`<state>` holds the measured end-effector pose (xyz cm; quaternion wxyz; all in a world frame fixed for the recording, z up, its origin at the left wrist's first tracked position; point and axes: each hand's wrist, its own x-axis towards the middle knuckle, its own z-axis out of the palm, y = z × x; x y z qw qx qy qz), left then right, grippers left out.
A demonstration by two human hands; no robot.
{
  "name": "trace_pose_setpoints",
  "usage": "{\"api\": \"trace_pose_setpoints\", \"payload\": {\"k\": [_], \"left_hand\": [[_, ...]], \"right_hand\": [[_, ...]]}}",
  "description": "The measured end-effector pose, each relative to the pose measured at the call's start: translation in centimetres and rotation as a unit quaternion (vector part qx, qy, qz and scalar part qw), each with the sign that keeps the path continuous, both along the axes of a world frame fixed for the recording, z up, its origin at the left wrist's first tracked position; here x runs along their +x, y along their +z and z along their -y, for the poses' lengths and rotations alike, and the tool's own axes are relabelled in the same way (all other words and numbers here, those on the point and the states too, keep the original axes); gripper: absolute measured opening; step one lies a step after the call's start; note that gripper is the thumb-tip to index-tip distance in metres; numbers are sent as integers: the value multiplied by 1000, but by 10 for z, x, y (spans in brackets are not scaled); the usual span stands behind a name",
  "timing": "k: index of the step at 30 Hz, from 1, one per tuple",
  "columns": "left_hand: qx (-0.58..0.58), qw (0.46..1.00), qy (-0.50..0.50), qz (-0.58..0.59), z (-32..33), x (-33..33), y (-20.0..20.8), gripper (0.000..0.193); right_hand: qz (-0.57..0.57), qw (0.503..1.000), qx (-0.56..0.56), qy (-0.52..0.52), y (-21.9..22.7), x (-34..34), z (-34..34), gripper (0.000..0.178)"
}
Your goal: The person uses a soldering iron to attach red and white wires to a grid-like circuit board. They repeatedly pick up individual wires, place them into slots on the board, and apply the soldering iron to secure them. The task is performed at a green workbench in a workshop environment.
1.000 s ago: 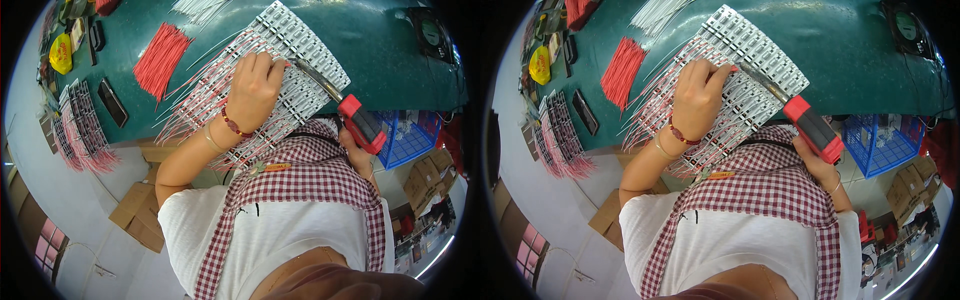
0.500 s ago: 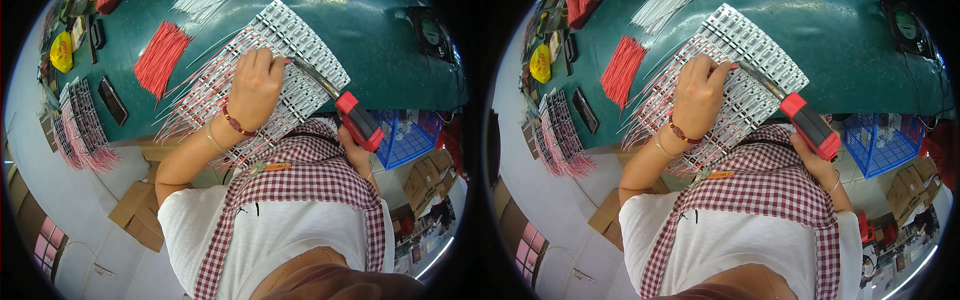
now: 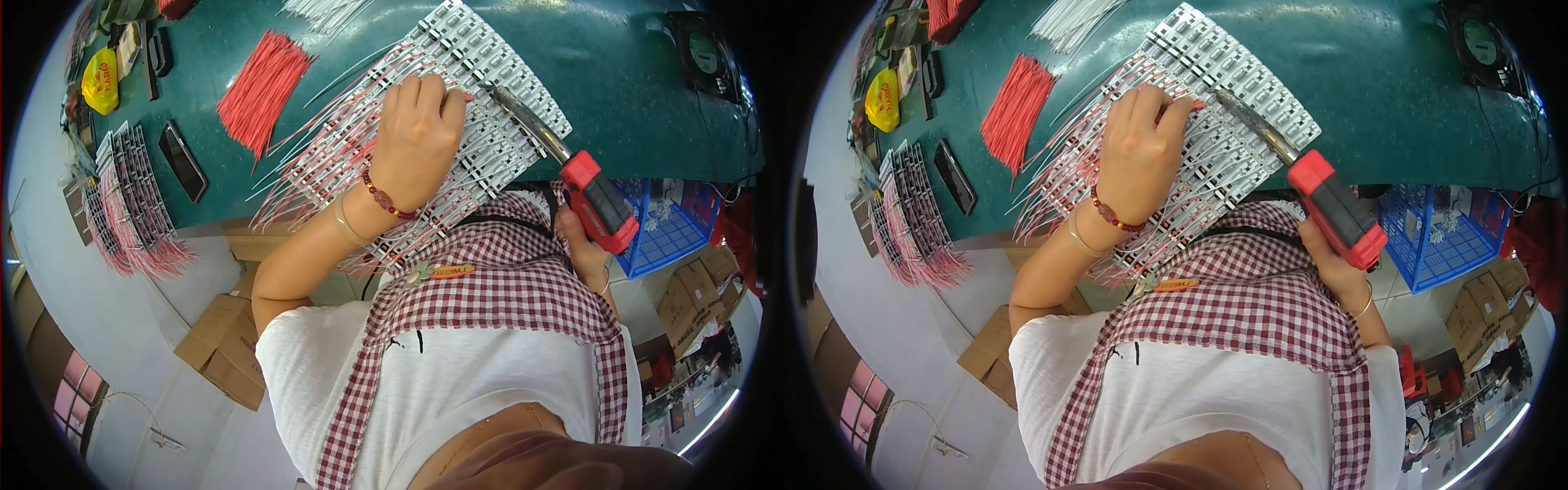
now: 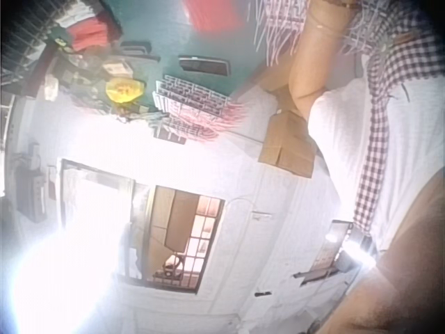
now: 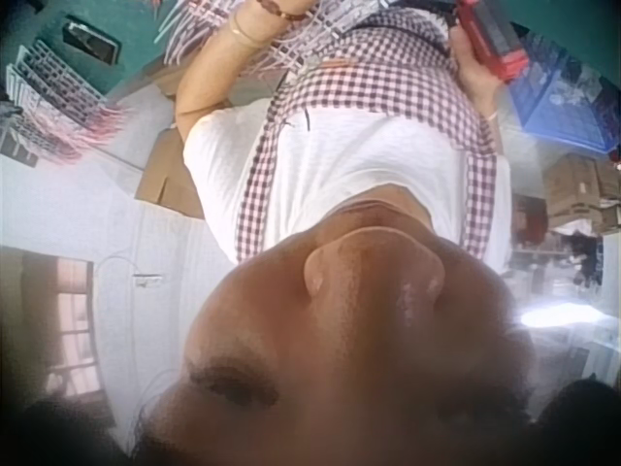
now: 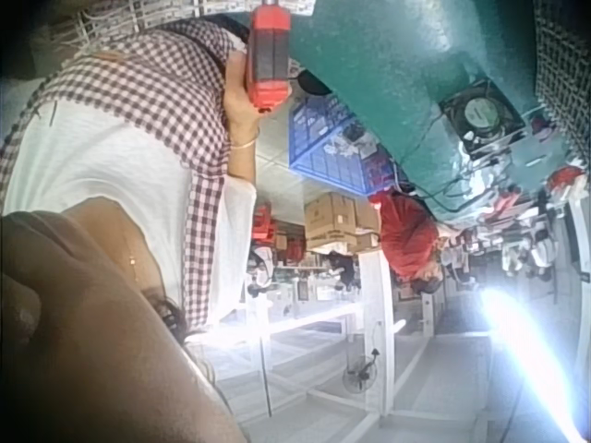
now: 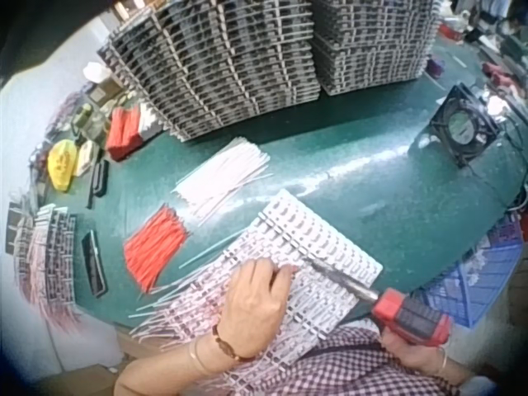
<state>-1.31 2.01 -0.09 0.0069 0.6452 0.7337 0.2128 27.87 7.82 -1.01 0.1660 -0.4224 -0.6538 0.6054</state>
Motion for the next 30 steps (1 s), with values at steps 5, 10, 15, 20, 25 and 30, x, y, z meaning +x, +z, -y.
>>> {"api": "trace_pose_setpoints", "payload": {"k": [5,10,15,20,25,30], "left_hand": [[17,1000,-8,-11,2,-2,2,23],[41,999,-15,-16,7,4,5,26],[38,999,-7,10,8,8,-2,26],[30,999,-20,17,7,7,-4,22],[22,1000,-13,14,6,10,-4,21],[24,1000,4,13,5,12,-3,25]], "right_hand": [[2,999,-29,-13,-3,10,4,28],[-9,998,-49,-27,2,8,5,25],[28,998,-46,-11,0,10,5,24],[31,998,-50,-17,1,6,4,24],[48,999,-12,18,-2,8,3,21],[10,999,-21,-23,-3,12,6,22]]}}
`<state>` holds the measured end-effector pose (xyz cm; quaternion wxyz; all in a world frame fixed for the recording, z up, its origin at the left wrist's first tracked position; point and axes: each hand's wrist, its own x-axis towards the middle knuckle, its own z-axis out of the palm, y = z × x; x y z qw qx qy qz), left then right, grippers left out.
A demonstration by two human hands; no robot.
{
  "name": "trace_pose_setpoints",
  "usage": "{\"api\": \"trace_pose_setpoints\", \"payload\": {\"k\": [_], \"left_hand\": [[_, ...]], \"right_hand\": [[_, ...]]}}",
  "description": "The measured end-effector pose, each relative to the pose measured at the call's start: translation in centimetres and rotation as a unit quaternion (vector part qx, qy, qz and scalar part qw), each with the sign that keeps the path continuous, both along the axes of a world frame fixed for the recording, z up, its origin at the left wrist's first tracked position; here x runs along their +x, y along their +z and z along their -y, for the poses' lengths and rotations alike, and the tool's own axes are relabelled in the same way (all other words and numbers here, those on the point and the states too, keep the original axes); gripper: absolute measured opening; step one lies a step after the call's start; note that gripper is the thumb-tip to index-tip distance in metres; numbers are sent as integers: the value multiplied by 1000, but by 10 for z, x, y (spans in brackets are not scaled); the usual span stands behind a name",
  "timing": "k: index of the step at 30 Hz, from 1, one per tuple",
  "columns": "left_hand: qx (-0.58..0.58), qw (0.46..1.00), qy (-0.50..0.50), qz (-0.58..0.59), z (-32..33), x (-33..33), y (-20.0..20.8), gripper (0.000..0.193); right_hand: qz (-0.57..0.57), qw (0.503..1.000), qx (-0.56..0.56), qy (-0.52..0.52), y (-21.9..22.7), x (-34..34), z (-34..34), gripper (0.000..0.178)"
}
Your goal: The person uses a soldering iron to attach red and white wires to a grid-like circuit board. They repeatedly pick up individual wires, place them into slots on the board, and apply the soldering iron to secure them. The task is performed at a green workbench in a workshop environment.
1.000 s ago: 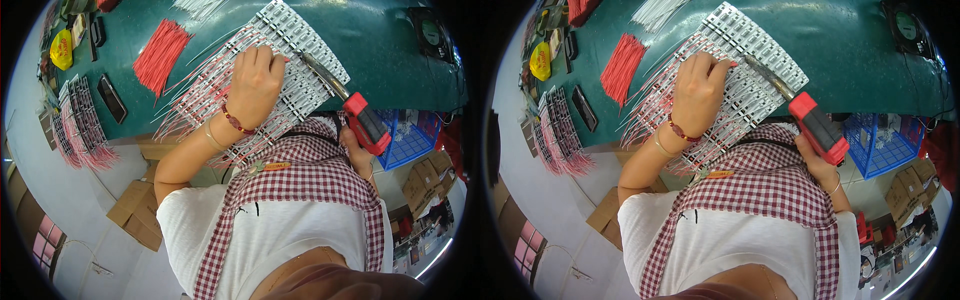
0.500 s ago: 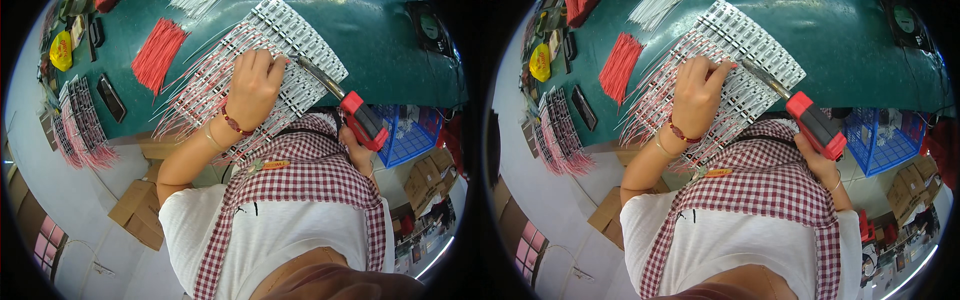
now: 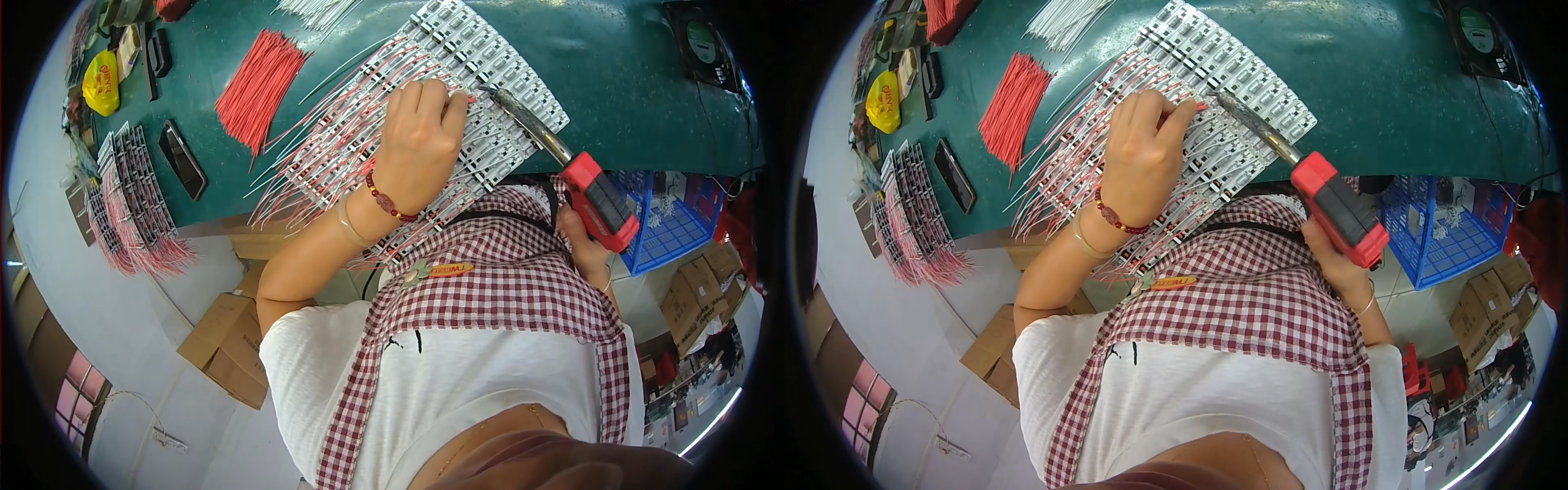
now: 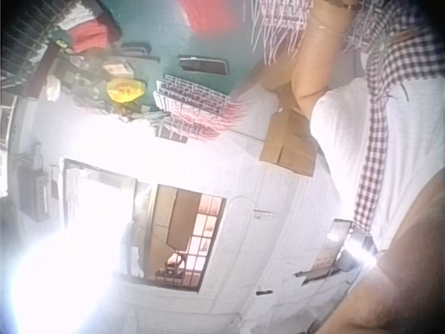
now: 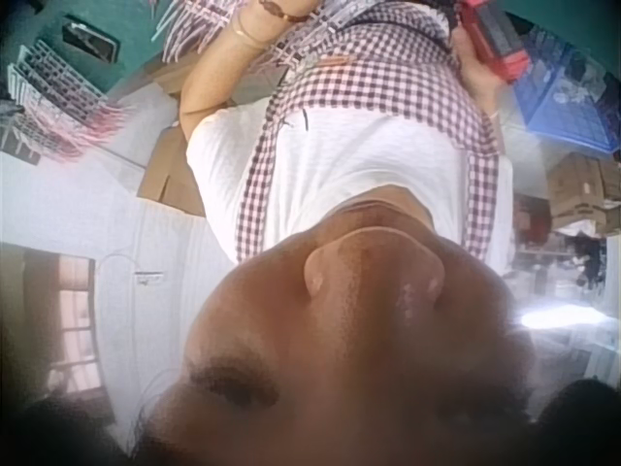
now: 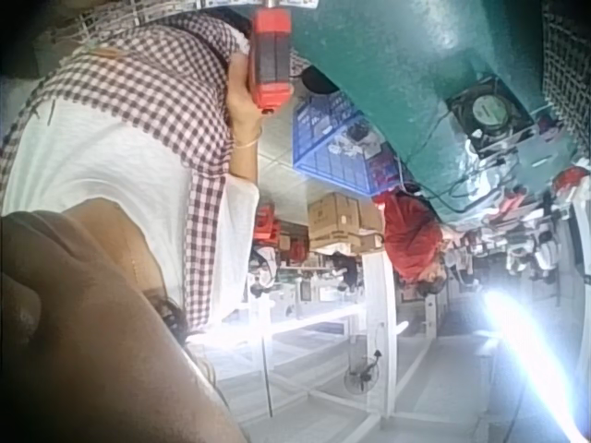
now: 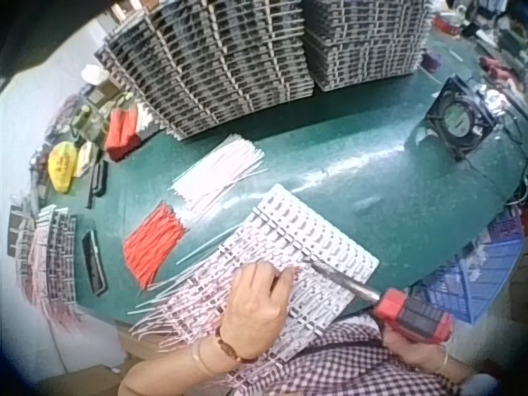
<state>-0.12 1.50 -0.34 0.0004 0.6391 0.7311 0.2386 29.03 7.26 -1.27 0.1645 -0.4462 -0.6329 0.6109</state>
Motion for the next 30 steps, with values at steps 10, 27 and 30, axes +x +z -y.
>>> {"api": "trace_pose_setpoints", "payload": {"k": [10,27,30], "left_hand": [[2,1000,-8,-17,-1,-1,3,23],[12,1000,-10,22,1,11,2,23],[4,1000,-10,17,0,11,3,23]], "right_hand": [[-15,1000,-20,3,0,6,2,23],[32,998,23,38,-1,8,1,21],[30,999,17,9,-2,12,6,20]]}}
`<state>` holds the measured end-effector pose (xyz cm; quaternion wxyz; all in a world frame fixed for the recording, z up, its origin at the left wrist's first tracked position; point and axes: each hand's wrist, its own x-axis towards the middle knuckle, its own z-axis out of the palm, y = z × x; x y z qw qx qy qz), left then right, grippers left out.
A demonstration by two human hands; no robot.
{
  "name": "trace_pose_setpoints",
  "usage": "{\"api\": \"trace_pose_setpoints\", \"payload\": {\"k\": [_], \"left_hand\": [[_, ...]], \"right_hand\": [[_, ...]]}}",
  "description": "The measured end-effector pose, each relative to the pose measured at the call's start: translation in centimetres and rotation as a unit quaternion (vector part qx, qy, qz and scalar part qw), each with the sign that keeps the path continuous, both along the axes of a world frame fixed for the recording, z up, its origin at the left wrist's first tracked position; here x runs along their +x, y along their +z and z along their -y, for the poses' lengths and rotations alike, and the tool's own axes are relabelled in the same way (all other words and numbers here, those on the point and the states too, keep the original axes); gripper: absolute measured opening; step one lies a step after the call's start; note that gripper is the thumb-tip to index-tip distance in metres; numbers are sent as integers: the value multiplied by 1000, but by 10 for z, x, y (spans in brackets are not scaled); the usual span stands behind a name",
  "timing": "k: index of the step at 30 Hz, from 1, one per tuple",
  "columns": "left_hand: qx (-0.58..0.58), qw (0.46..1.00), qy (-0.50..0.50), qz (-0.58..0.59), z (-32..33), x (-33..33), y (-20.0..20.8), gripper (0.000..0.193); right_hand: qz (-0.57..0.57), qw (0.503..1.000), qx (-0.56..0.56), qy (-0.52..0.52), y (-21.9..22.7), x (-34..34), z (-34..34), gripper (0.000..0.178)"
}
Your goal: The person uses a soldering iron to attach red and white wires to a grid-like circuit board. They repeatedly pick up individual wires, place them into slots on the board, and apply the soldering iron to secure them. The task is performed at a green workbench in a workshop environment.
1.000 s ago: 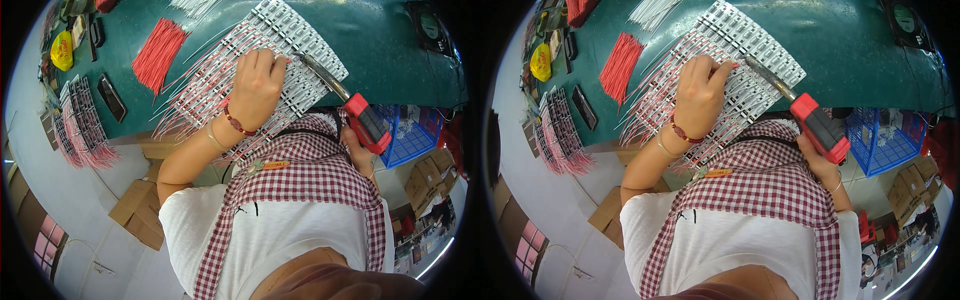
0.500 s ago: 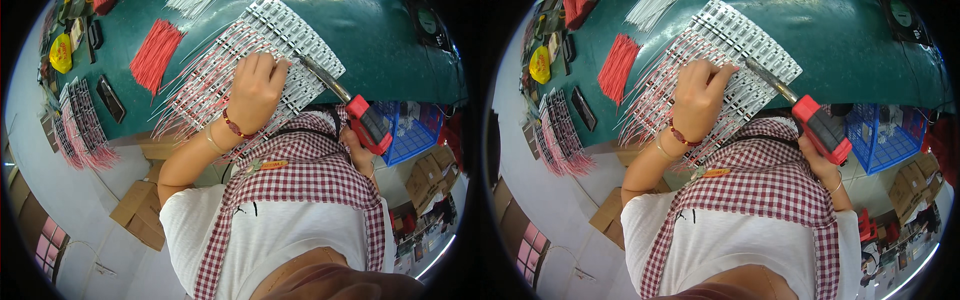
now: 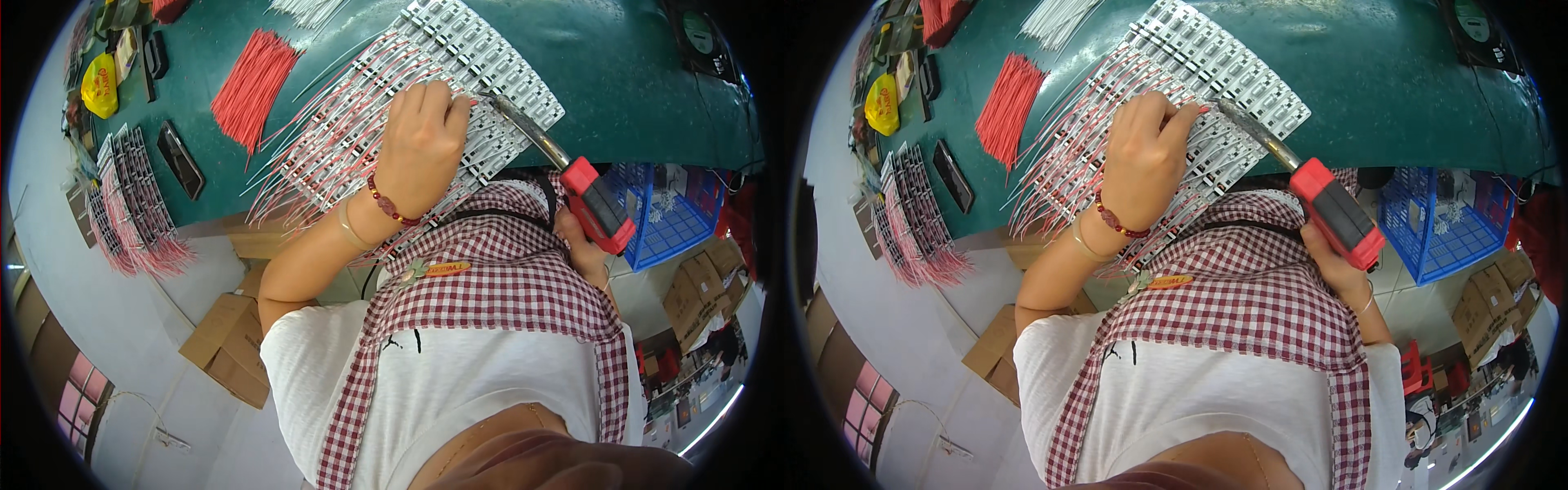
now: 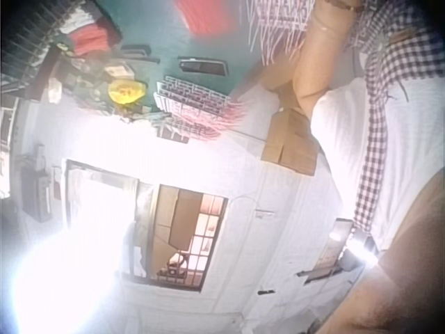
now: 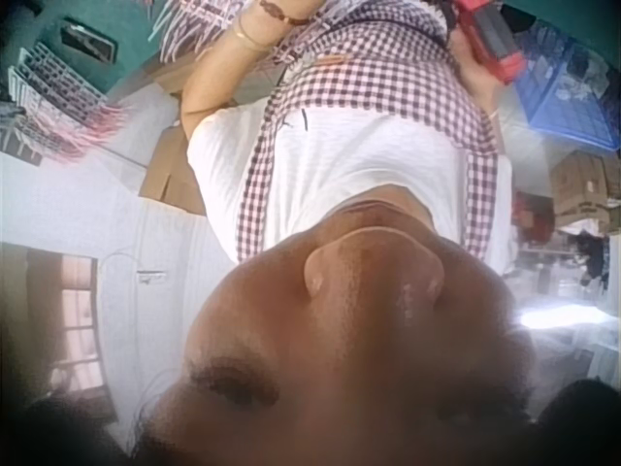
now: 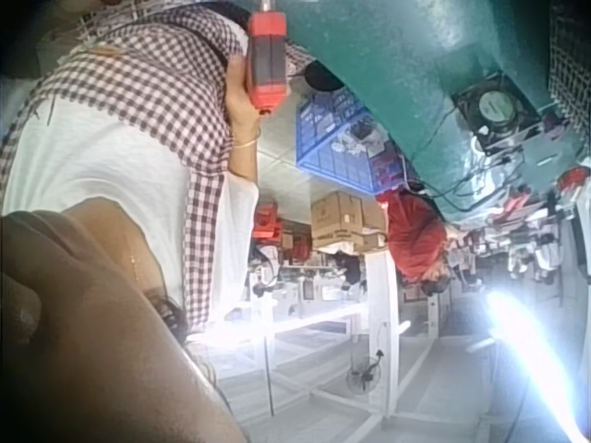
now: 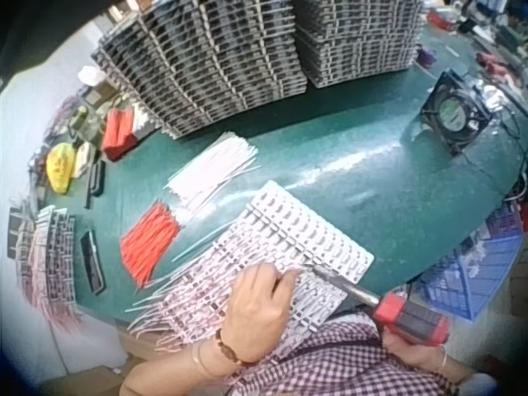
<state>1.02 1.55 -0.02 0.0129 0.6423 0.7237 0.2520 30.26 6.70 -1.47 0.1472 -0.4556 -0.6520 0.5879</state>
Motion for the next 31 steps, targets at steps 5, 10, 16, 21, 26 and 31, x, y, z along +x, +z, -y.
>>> {"api": "trace_pose_setpoints", "payload": {"k": [5,10,16,21,26,31], "left_hand": [[-18,1000,1,-7,-1,0,3,22],[-12,1000,1,-11,-1,1,2,20],[-13,1000,-1,-10,-2,1,3,20],[-12,1000,-1,-17,-1,0,1,17],[-23,999,7,-42,-2,0,0,11],[-9,999,2,-31,0,-2,3,12]], "right_hand": [[-41,998,-37,-13,2,-1,-2,21],[-1,999,18,34,4,-7,-5,20],[-30,999,30,23,1,-2,-4,18],[-40,998,-53,-1,5,3,-2,14],[-56,998,-22,12,3,5,-3,13],[-67,997,-30,-4,4,7,-1,14]]}}
